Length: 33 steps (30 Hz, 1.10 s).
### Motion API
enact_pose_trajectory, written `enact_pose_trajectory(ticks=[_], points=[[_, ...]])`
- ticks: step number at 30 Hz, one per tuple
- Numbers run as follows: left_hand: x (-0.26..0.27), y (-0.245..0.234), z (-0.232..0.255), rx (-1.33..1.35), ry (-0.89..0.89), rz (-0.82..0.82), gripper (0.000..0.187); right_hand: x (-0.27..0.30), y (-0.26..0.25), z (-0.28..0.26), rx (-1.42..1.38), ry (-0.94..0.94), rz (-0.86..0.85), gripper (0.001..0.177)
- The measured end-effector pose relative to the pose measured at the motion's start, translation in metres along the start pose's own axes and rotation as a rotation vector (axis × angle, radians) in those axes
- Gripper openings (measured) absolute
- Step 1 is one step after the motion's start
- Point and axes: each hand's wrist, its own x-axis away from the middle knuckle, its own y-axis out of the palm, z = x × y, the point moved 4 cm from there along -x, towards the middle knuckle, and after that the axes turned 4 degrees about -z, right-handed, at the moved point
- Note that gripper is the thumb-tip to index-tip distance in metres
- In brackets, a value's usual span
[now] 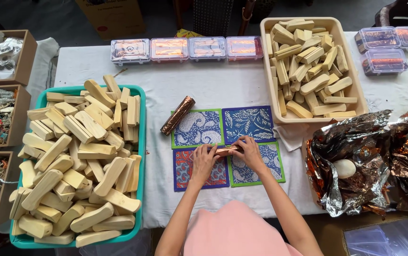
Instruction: The person wraps wooden blocks with metallic foil, places them into small plastic containers, and wipes the containers with a white cloth. The person repeats this process for multiple blocks, arranging the finished containers in a row on the table.
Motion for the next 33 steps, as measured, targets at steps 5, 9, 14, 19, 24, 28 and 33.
enact_pose_trajectory(ticks=[5, 9, 14, 19, 24, 28, 33], points=[[0.0, -0.001, -0.006, 0.073, -0.032, -0.038, 0.049, -0.009, 0.014, 0.01, 0.026, 0.037, 0.012, 0.04], [-0.005, -0.009, -0.006, -0.069, -0.004, -0.087, 0.067, -0.011, 0.021, 0.007, 0.02, 0.095, 0.066, 0.044], [-0.006, 0.004, -0.015, -0.057, 0.012, -0.038, 0.064, -0.014, 0.026, 0.013, 0.055, 0.16, 0.085, 0.067], [-0.006, -0.016, -0.007, 0.063, -0.188, -0.034, 0.056, -0.002, 0.049, 0.036, -0.1, 0.148, 0.149, 0.096], [0.018, 0.017, -0.011, 0.526, -0.561, -0.102, 0.05, 0.024, 0.097, 0.058, -1.062, 0.264, 0.199, 0.088], [0.032, 0.032, 0.0, 0.829, -0.659, -0.121, 0.05, 0.042, 0.119, 0.054, -1.27, 0.316, 0.078, 0.063], [0.046, 0.07, 0.007, 1.476, -0.732, -0.203, 0.035, 0.051, 0.116, 0.039, -1.672, 0.467, 0.043, 0.034]])
